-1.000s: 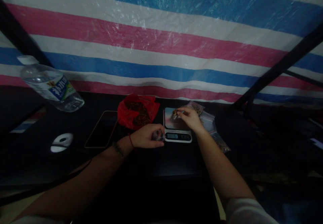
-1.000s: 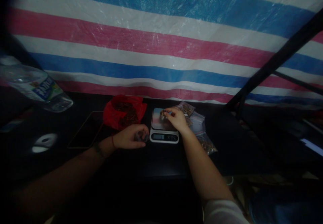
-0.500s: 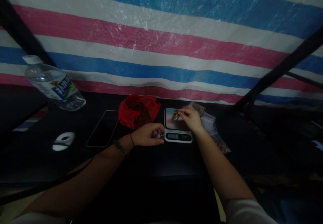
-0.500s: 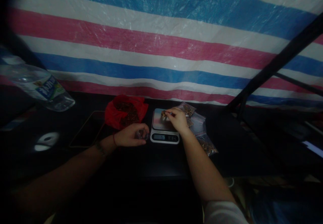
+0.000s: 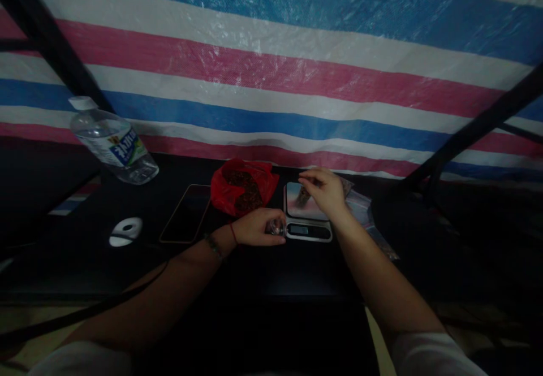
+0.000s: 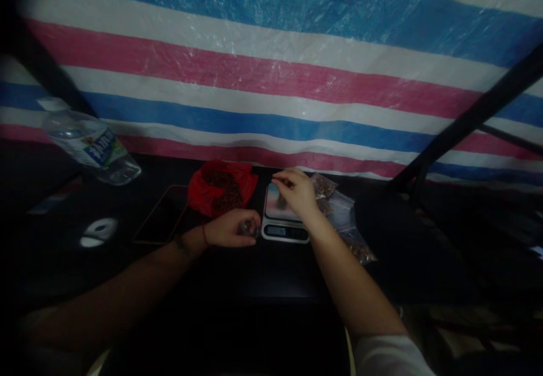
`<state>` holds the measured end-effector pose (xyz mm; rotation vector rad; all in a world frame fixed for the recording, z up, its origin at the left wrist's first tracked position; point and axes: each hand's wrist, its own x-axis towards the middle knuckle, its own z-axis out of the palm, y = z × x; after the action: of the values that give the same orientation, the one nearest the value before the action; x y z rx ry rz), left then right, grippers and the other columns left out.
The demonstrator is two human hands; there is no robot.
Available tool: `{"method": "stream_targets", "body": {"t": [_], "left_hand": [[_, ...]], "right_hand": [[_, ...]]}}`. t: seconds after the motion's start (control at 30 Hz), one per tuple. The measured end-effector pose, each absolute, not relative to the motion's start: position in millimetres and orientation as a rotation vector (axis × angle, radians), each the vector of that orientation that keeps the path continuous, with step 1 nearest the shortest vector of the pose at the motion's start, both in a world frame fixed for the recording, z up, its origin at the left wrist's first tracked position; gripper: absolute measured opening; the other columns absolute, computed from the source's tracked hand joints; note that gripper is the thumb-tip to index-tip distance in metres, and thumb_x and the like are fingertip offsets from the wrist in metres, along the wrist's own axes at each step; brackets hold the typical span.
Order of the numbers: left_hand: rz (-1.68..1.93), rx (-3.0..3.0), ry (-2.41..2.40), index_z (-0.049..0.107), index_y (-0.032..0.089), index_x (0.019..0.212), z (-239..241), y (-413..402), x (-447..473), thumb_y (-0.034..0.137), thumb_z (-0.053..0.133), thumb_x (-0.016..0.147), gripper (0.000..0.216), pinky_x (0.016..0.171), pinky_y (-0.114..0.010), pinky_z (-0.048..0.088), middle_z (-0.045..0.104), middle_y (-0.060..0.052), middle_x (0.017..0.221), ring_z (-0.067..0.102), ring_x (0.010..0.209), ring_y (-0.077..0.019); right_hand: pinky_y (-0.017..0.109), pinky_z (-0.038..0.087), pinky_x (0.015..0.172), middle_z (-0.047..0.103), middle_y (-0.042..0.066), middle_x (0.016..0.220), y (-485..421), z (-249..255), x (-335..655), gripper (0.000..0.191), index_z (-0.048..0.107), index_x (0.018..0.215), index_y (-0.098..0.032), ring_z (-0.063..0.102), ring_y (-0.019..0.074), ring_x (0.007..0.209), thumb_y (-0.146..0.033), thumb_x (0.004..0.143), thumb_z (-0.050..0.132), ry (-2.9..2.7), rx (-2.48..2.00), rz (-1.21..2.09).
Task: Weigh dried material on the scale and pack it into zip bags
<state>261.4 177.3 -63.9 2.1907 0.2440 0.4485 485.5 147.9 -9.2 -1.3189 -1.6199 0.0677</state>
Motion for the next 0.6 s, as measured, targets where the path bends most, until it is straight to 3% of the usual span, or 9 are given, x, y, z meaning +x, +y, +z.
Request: {"method": "stream_targets", "body": {"t": [0.3,0.6], "left_hand": [[0.438,2.178,0.308,0.06,0.017,0.093,-66,180,259,0.041,0.069,0.078,0.03,0.06,-0.023,0.043,0.061,-0.001,0.078,0.054,0.066,-0.0119],[0.513,2.155,0.418,0.056,0.018,0.095,-66,180,261,0.043,0.07,0.076,0.036,0.063,-0.024,0.044,0.059,0.0,0.081,0.055,0.07,-0.0127]], "right_hand": [[0.038,0.048,0.092,0.07,0.004,0.1,201,17,416,0.021,0.072,0.099,-0.024,0.062,0.0202,0.097,-0.017,0.083,0.062,-2.197,-1.105,0.026],[0.036,0.05,0.079,0.073,0.006,0.089,172,-17,538,0.023,0.073,0.09,-0.019,0.065,0.0214,0.085,-0.03,0.084,0.054,-1.405,-1.413,-0.038]]}}
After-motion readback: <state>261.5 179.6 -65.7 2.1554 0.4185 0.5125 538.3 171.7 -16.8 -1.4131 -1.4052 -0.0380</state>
